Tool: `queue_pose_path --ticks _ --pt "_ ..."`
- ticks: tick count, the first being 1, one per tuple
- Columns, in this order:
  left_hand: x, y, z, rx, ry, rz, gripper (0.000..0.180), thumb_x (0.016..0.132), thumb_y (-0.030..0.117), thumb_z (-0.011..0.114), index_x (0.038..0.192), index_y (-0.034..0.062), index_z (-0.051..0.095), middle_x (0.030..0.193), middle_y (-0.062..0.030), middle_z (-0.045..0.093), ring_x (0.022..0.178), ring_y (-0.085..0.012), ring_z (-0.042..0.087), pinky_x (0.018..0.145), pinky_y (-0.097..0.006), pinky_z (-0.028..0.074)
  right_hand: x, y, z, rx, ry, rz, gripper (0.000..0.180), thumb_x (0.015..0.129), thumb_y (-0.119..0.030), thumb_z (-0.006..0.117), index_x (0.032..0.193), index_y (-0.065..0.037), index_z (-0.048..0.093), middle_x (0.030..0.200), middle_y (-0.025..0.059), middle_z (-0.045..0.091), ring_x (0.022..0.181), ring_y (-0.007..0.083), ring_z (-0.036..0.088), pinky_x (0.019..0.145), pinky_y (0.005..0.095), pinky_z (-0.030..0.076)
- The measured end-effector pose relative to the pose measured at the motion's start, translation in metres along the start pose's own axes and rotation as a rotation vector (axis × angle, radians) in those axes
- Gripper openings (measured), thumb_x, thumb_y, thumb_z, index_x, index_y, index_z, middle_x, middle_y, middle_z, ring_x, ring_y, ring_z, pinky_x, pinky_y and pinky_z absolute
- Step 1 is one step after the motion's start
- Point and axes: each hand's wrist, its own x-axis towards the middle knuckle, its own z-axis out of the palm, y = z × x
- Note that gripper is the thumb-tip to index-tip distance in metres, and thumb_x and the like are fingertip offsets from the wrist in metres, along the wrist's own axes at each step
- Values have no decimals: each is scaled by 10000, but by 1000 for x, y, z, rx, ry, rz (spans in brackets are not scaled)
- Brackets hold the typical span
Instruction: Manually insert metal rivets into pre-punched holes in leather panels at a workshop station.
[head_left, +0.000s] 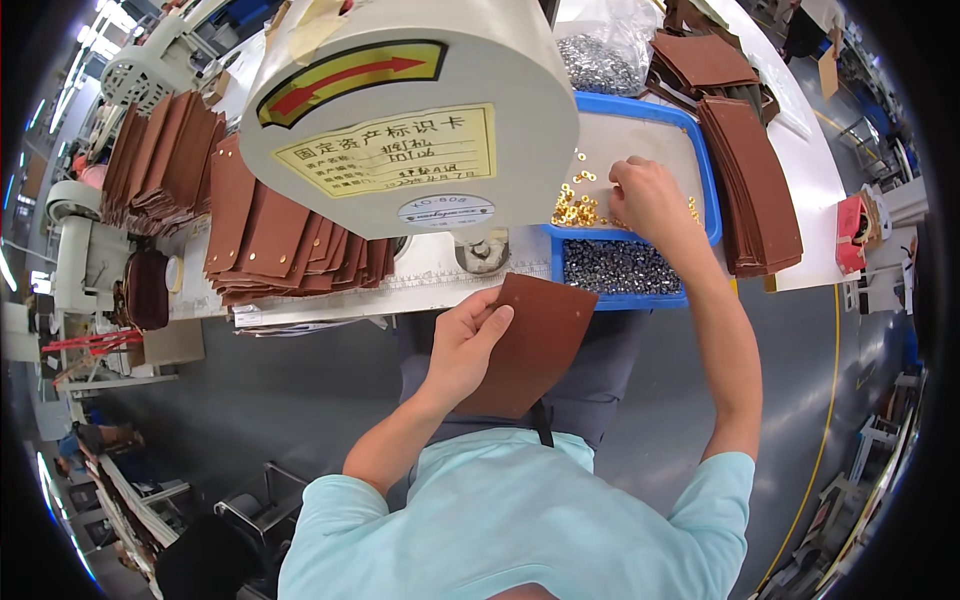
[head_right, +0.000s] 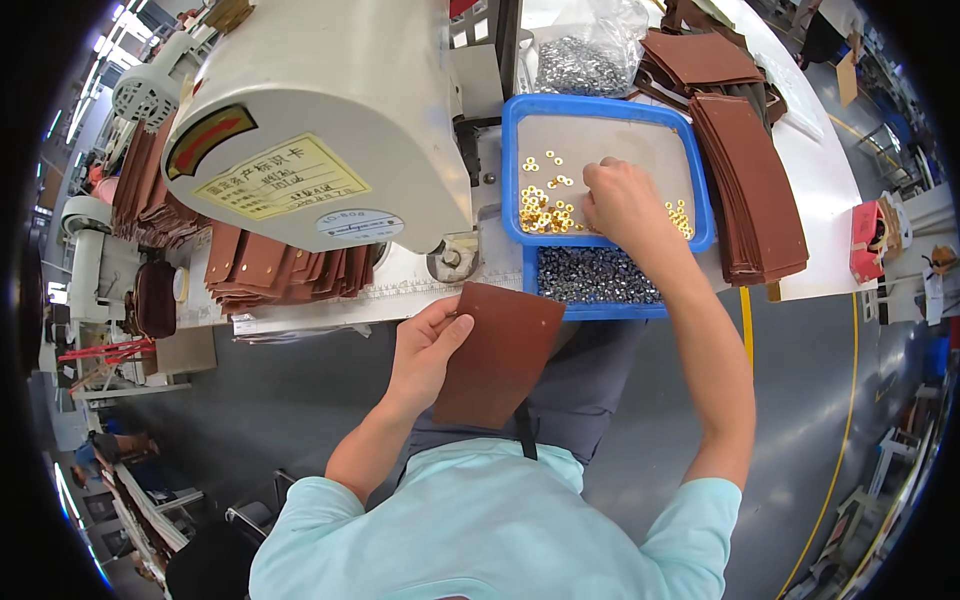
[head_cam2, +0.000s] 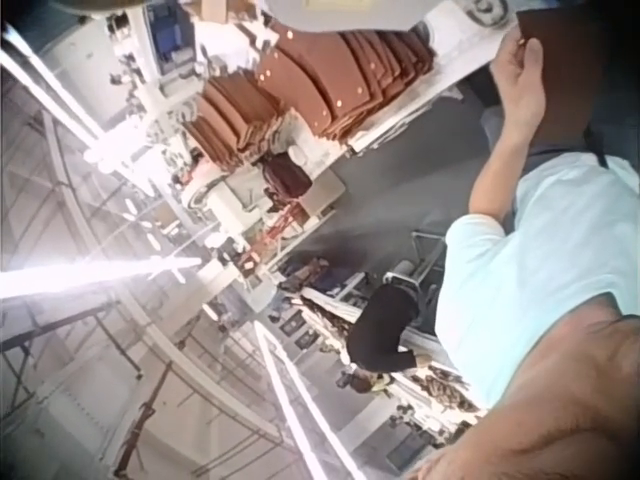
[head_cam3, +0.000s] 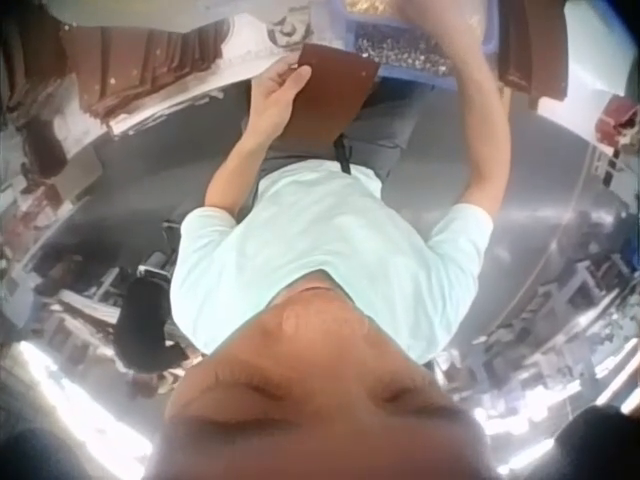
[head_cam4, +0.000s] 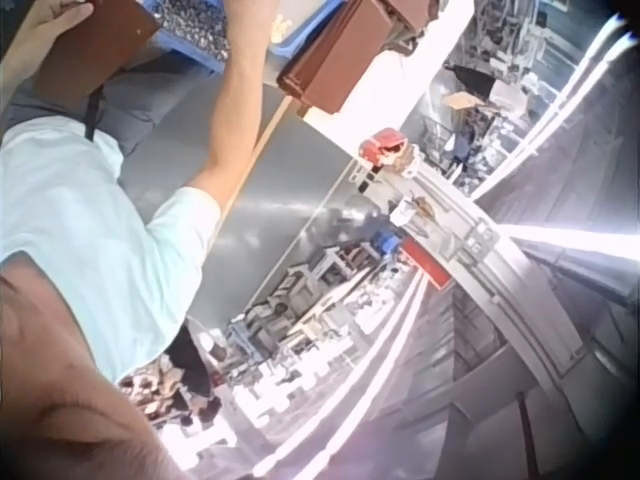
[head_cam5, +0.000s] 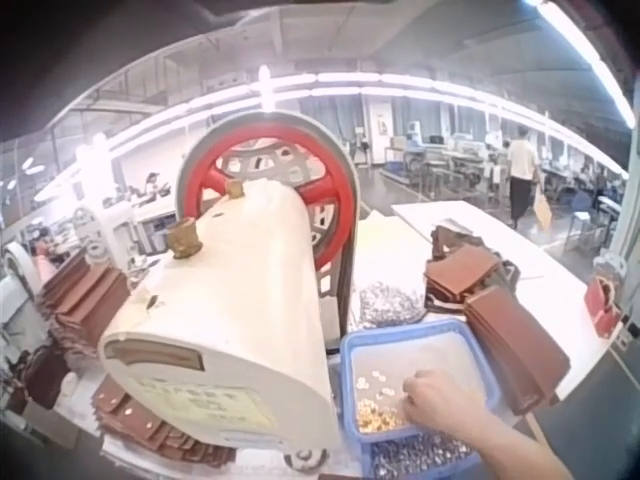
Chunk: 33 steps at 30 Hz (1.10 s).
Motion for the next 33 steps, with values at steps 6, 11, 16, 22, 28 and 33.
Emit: queue_pose_path --ticks 6,11,16,22,28,33 --pt "-10 -3 3 -23 77 -27 316 1060 90 576 1339 -52 622 1146 -81 733 995 -88 662 880 -248 542 -69 -106 -24 693 289 -163 160 745 8 754 897 -26 716 912 117 728 780 271 724 680 352 600" --pt "-15 3 16 -70 -17 -51 333 1040 88 618 1343 -51 633 1172 -73 722 1030 -91 647 924 -253 528 -103 -133 -6 643 408 -172 177 747 23 787 902 -32 721 962 77 705 800 247 678 650 340 569" --pt "-18 5 23 18 -54 -30 338 1040 89 618 1355 -32 637 1172 -59 723 1034 -89 644 927 -245 523 -112 -133 -18 816 250 10 178 760 24 787 916 -43 733 1037 73 695 868 237 653 710 330 537" --pt "-24 7 22 239 -57 2 315 1020 82 652 1316 -24 672 1134 -46 734 998 -76 642 895 -235 525 -118 -132 -13 809 288 12 189 744 0 807 904 -62 727 996 60 702 813 234 633 704 345 521" --pt "-22 -5 17 240 -39 8 300 1025 126 649 1292 -5 690 1107 -49 758 969 -82 663 869 -257 543 -121 -136 -3 581 421 -134 220 694 -19 800 890 -81 721 996 38 710 750 217 617 645 338 500" --pt "-20 -12 9 18 -61 -94 283 1035 138 647 1265 -18 702 1088 -43 752 956 -71 651 839 -245 541 -124 -137 -9 599 308 -115 212 701 -37 808 895 -93 744 1026 38 720 757 206 621 647 330 507"
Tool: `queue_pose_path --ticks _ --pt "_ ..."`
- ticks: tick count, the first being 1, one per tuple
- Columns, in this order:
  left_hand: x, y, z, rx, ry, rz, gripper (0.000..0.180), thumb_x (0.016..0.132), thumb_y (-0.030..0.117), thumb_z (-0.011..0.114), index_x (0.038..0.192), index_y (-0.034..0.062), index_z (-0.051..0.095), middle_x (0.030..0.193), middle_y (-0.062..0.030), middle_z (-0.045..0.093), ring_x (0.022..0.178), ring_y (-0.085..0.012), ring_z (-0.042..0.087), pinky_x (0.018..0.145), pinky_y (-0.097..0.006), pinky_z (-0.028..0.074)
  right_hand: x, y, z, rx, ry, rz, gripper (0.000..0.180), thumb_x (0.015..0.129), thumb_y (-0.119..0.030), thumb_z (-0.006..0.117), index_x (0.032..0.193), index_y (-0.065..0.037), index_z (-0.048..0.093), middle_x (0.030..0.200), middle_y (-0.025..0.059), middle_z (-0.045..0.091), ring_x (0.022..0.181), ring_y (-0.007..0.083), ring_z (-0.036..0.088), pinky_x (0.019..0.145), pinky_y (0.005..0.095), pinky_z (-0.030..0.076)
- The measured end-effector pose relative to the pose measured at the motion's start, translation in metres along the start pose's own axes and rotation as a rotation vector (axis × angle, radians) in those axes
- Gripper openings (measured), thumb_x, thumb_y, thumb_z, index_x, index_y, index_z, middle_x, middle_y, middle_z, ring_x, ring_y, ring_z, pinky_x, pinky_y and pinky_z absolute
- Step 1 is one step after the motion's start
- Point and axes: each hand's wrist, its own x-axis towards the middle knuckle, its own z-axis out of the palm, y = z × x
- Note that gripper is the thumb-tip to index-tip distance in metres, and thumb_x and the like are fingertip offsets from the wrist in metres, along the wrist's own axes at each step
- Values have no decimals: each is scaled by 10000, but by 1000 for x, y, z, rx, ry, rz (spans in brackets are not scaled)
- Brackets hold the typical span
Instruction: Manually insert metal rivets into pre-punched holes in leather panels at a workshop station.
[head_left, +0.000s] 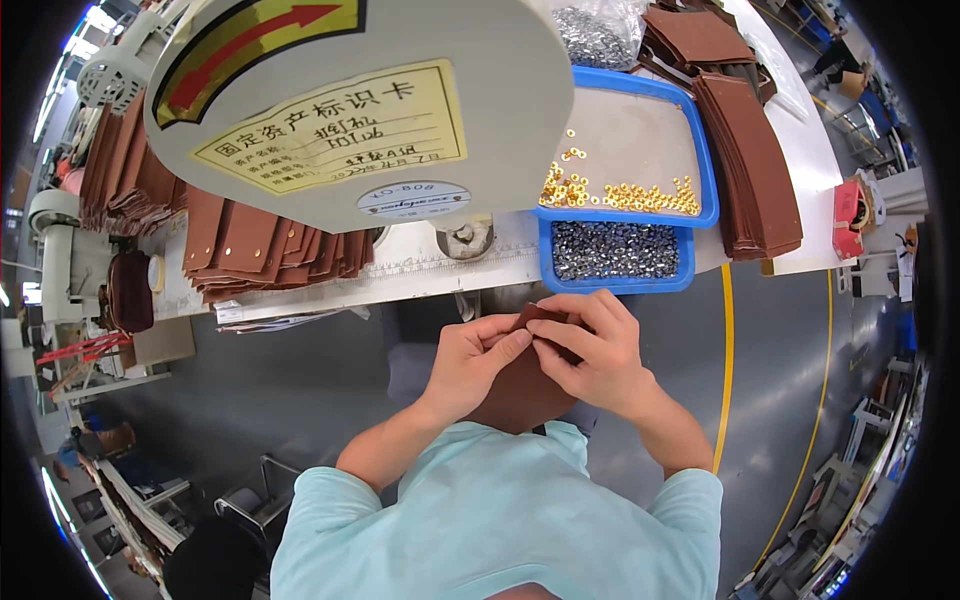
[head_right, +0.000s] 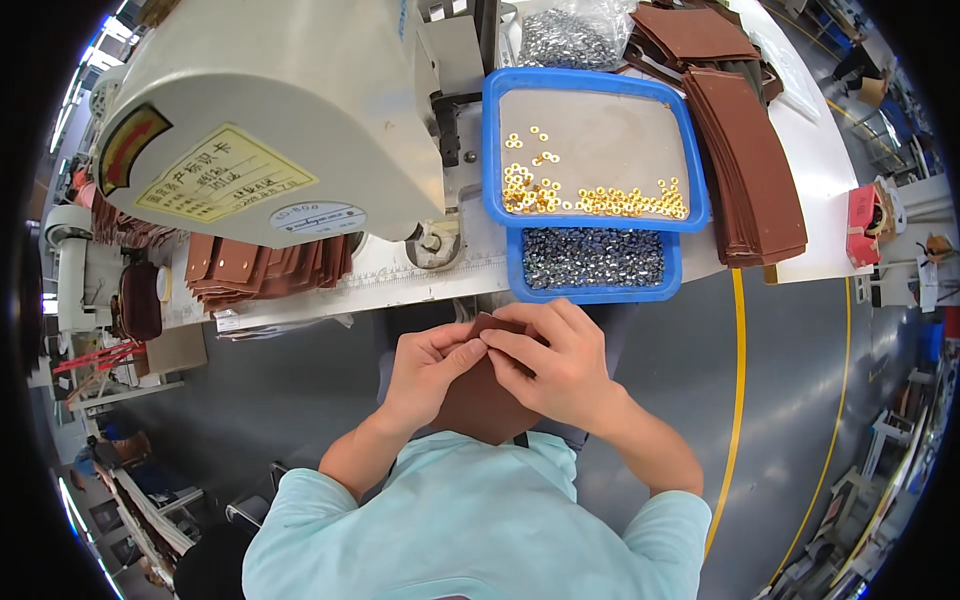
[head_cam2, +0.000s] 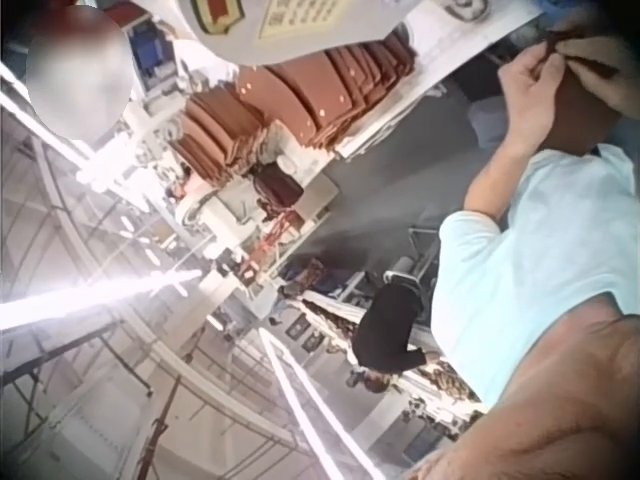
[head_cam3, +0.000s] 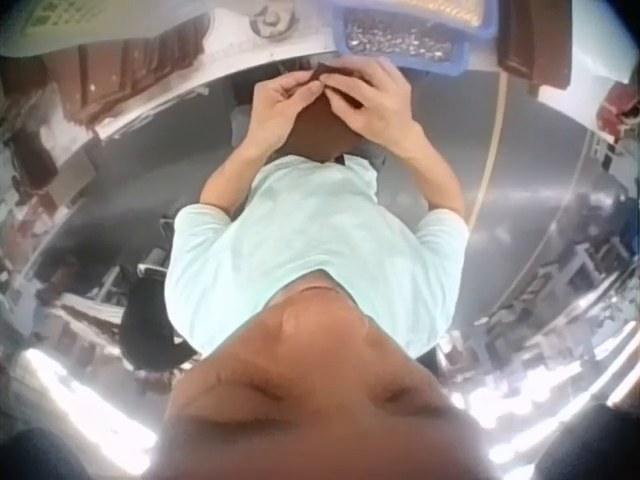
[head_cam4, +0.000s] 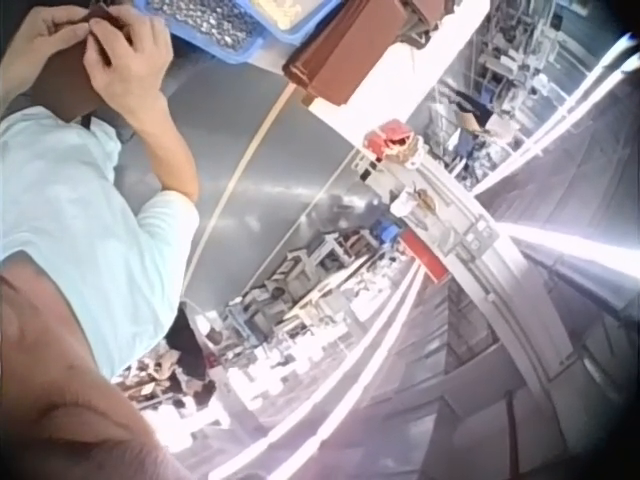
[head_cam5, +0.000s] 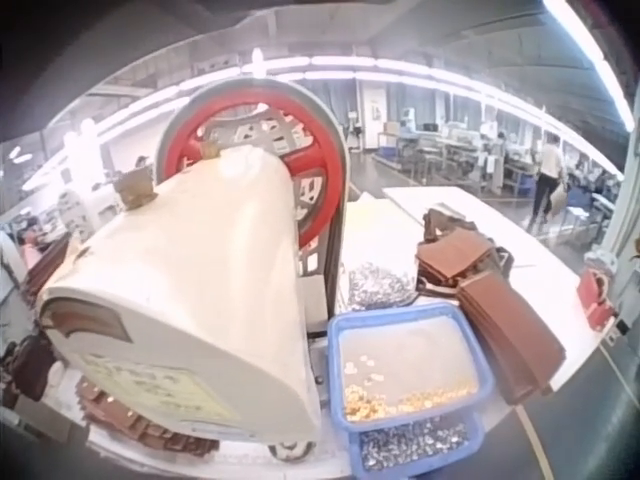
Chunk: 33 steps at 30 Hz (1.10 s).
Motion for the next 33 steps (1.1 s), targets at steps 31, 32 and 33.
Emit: queue_pose_path --ticks 31,32,33 --pt "-2 15 -9 713 -75 469 235 890 62 759 1122 32 737 1011 -118 782 836 -232 762 740 -297 603 12 62 -20 90 -10 374 140 862 -62 760 997 -26 767 876 108 716 758 250 692 661 336 549" --pt "-3 17 -9 748 -78 522 198 869 46 761 1063 13 731 1007 -113 780 813 -244 758 725 -299 604 11 69 -18 -55 -29 347 137 860 -62 759 993 -32 768 891 112 707 783 271 690 682 356 553" --pt "-3 16 -10 748 -76 523 198 869 46 761 1063 13 731 1007 -113 780 813 -244 758 725 -299 604 11 74 -14 -200 -47 317 134 857 -62 757 989 -37 770 906 117 699 809 293 687 703 376 557"
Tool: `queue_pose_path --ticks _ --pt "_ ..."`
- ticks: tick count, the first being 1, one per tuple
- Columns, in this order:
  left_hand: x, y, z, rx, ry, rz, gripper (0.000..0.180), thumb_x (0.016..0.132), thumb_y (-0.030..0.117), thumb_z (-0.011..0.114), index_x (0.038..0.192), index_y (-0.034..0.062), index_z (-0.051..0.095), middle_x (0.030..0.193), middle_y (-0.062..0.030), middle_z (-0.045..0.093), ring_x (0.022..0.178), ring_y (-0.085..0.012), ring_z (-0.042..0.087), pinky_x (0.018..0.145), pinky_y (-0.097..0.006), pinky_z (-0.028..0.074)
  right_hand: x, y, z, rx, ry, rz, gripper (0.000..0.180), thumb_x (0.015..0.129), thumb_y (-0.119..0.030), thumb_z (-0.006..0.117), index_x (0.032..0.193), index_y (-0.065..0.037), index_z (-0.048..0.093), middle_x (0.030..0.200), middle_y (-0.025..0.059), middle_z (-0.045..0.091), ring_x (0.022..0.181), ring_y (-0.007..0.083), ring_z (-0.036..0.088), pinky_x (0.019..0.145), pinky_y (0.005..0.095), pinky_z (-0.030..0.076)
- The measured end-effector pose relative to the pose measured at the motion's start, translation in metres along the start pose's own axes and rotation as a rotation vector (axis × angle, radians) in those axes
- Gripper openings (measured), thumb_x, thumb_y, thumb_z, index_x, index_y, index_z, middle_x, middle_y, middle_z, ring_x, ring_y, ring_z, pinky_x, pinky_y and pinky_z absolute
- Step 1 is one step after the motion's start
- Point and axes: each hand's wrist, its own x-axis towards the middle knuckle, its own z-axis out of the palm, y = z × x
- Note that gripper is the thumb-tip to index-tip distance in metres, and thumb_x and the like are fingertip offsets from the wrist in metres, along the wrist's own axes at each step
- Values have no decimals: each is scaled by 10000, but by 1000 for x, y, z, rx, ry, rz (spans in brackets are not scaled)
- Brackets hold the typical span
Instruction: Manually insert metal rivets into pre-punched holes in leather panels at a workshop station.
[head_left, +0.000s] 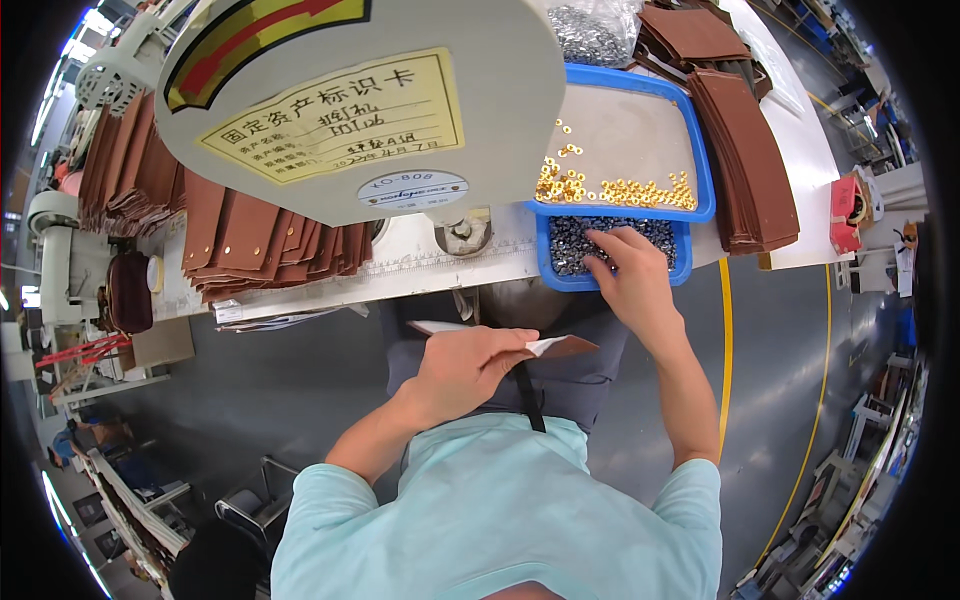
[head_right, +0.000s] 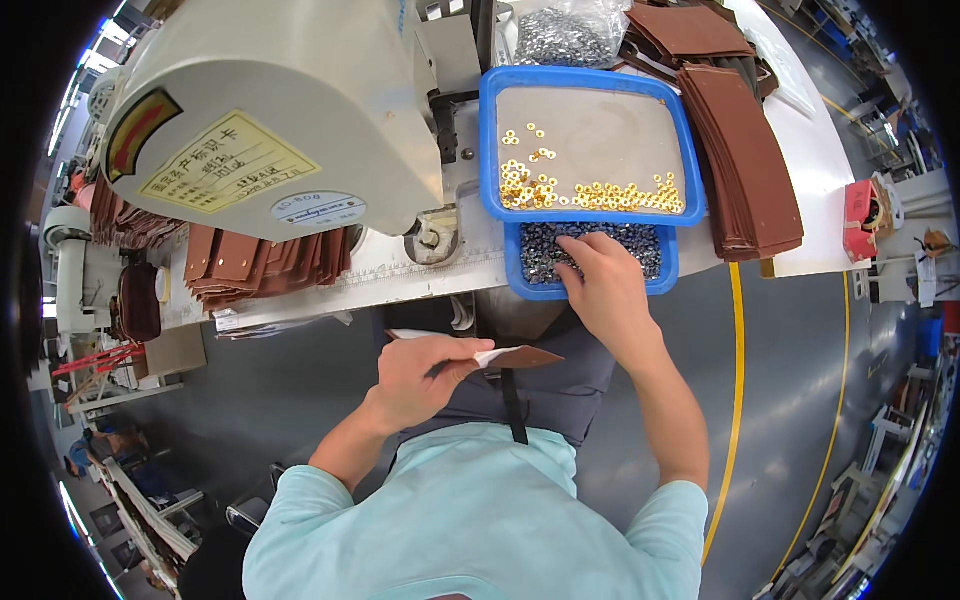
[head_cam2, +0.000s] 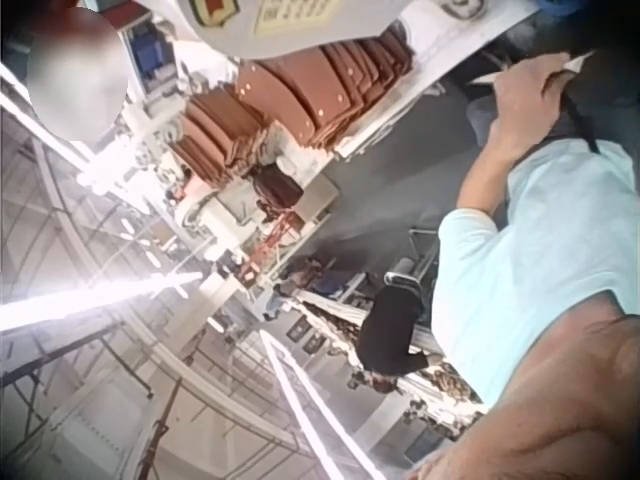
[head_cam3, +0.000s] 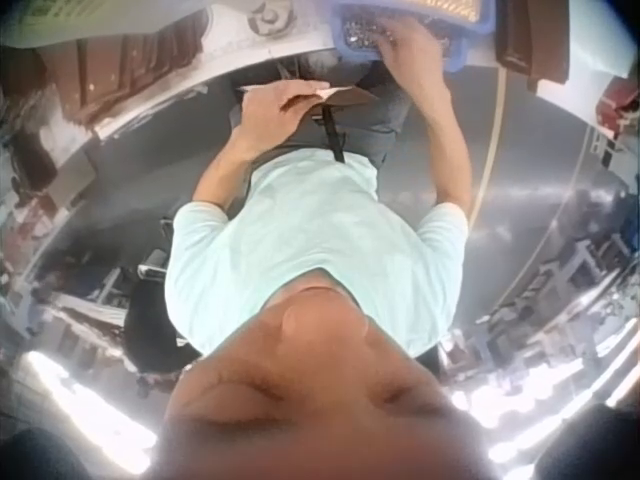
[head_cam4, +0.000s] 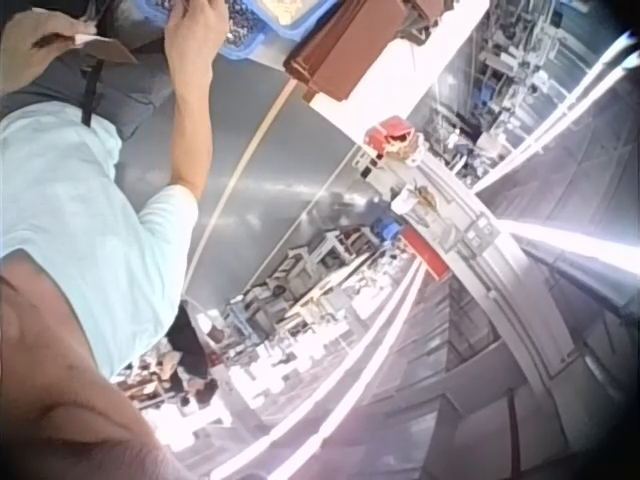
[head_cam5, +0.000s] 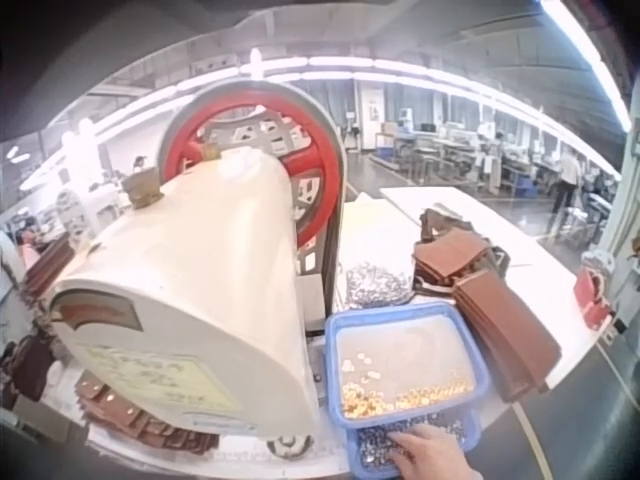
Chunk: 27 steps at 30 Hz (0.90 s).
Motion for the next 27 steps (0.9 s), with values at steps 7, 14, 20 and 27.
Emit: queue_pose_path --ticks 7,14,20,27 --pt "-6 -12 0 108 122 576 322 723 -105 746 968 43 599 985 -192 738 744 -294 739 595 -354 622 5 12 22 -140 55 -122 100 849 -72 761 945 -44 766 850 98 660 784 298 667 712 405 550" --pt "-6 -6 -3 37 118 574 360 687 -124 769 1006 21 683 947 -157 726 784 -285 748 664 -336 646 4 9 14 -143 141 -140 94 854 -74 766 941 -40 776 881 92 708 785 288 690 709 389 557" --pt "-9 -2 1 54 152 524 411 642 -110 836 1020 23 746 965 -119 715 805 -236 745 691 -303 649 0 12 6 -48 205 -87 98 828 -38 780 926 -37 778 894 85 741 756 236 712 666 333 568" --pt "-10 3 9 -2 242 436 382 621 -123 875 941 24 726 1009 -97 695 819 -203 733 683 -286 641 -13 -34 -32 932 -381 381 76 883 -33 790 955 -7 783 859 39 754 736 83 672 631 230 527"
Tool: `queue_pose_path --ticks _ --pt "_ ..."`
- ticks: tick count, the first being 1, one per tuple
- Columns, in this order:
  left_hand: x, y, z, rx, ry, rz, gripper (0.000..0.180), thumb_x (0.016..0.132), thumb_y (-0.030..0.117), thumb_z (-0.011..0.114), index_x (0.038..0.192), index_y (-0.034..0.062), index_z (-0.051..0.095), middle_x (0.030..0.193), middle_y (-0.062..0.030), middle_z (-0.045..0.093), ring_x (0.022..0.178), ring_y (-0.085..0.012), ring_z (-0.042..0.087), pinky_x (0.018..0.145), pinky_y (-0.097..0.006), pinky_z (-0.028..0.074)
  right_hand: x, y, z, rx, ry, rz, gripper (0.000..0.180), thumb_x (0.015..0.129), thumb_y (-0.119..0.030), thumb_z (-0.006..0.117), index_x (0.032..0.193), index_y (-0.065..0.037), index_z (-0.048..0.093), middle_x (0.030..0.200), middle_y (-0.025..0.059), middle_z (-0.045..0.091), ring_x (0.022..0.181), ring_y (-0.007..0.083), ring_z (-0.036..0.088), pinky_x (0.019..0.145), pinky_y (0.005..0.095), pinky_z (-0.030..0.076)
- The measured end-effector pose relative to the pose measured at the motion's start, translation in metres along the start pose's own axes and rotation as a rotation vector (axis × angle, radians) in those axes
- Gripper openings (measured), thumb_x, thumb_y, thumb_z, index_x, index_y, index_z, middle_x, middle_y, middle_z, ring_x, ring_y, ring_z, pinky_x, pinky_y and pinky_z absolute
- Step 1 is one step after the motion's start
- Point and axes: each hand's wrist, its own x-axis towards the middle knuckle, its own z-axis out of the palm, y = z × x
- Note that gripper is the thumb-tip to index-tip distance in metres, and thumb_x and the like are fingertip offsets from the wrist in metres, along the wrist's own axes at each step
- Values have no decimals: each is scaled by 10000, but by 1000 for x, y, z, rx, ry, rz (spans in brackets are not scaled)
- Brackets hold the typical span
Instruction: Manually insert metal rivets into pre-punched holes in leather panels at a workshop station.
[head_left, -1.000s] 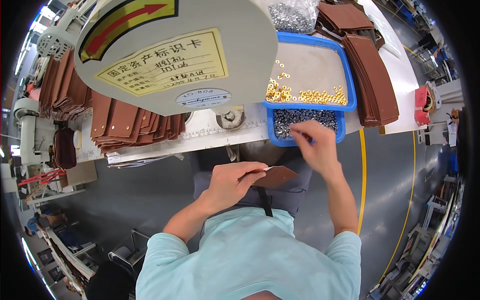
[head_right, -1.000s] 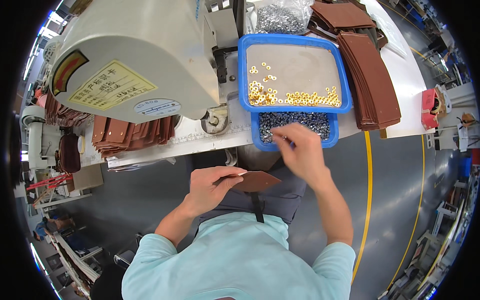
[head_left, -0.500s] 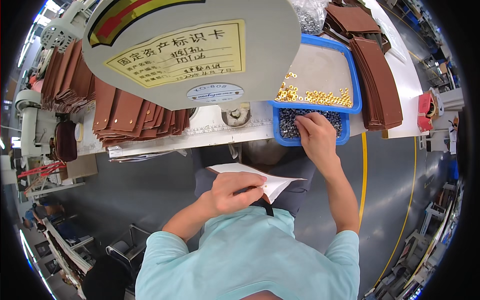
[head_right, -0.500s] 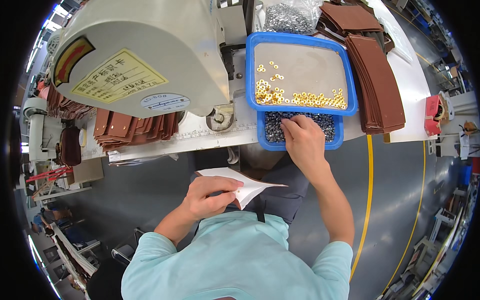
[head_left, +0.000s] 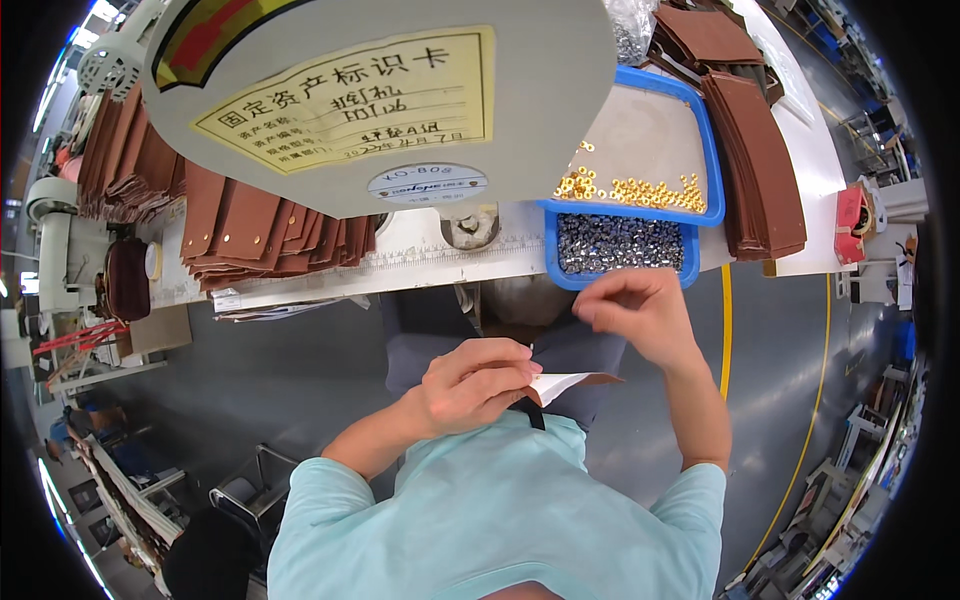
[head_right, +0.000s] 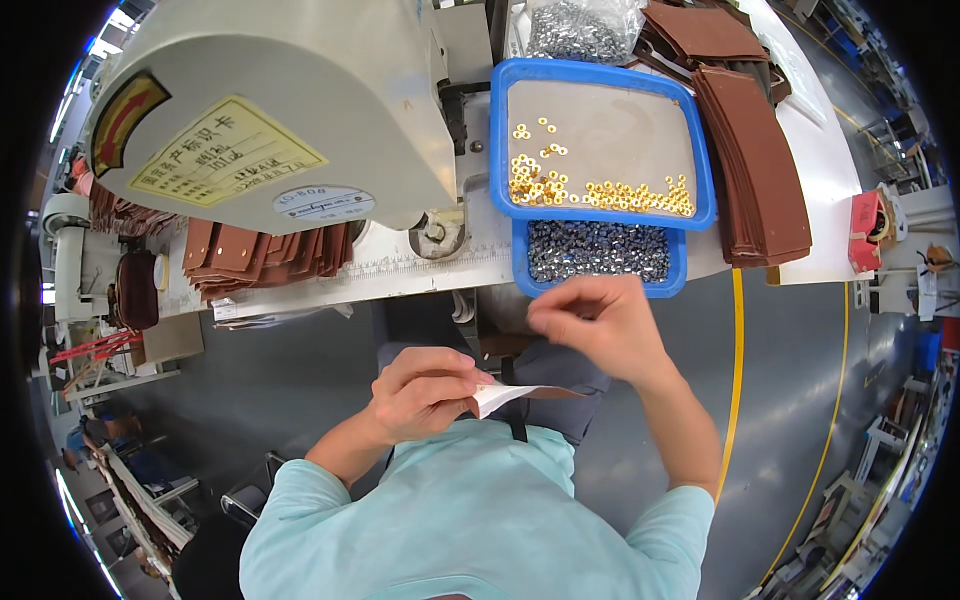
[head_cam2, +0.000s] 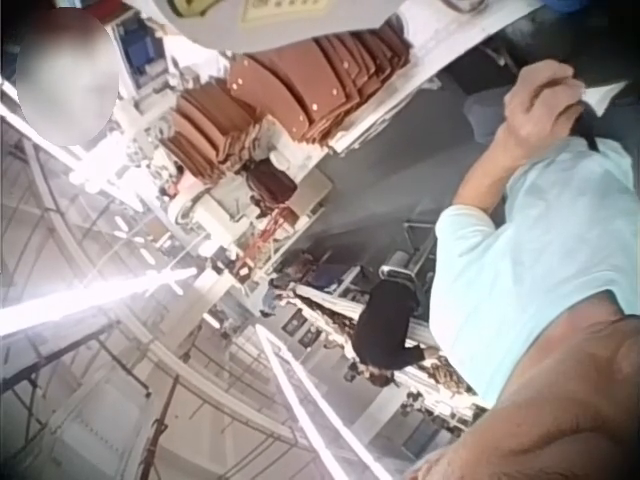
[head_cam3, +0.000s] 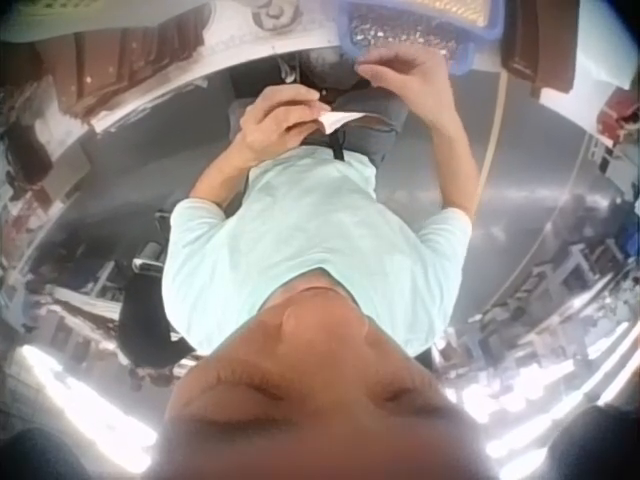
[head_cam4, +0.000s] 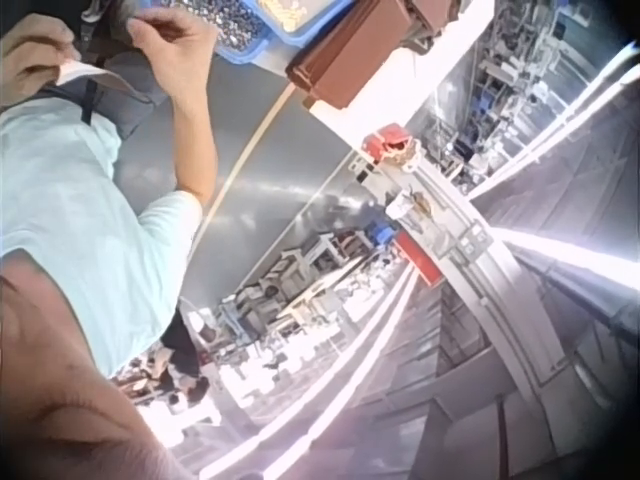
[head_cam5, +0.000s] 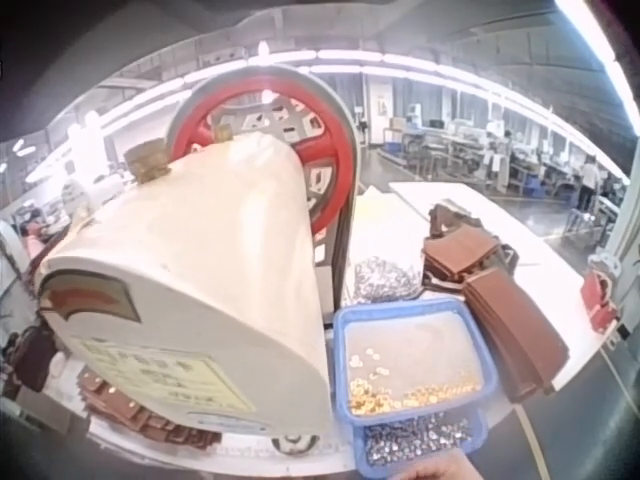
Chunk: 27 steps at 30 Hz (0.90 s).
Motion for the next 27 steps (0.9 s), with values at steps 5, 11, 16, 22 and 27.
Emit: queue_pose_path --ticks 5,11,16,22,27 --pt "4 -8 -9 3 -126 132 298 671 -56 857 918 16 706 945 -119 704 794 -228 735 625 -292 618 -6 -27 11 102 -389 183 100 893 -37 788 987 -5 788 877 32 743 782 81 663 695 235 532" --pt "11 -10 -9 112 -145 315 197 668 54 757 855 39 696 865 -73 676 734 -190 705 569 -276 568 -2 -25 22 205 -541 390 110 895 -66 795 978 5 782 887 34 738 810 80 656 751 236 533" --pt "11 -8 -10 211 -124 347 170 648 65 750 810 72 699 844 -23 669 717 -153 699 559 -243 546 1 -10 25 289 -510 592 103 857 -59 814 933 5 786 807 39 739 670 69 608 564 230 444" --pt "10 -8 -12 188 -141 318 173 642 81 756 806 73 704 833 -26 673 721 -159 706 559 -247 545 -1 -8 26 363 -484 645 91 829 29 792 918 14 789 859 50 744 741 94 648 627 229 468" --pt "10 -8 -12 195 -155 333 174 647 93 760 810 67 705 845 -33 686 724 -163 711 555 -252 545 -3 -7 26 361 -472 669 74 847 15 783 921 13 779 885 52 748 756 94 655 631 229 472"
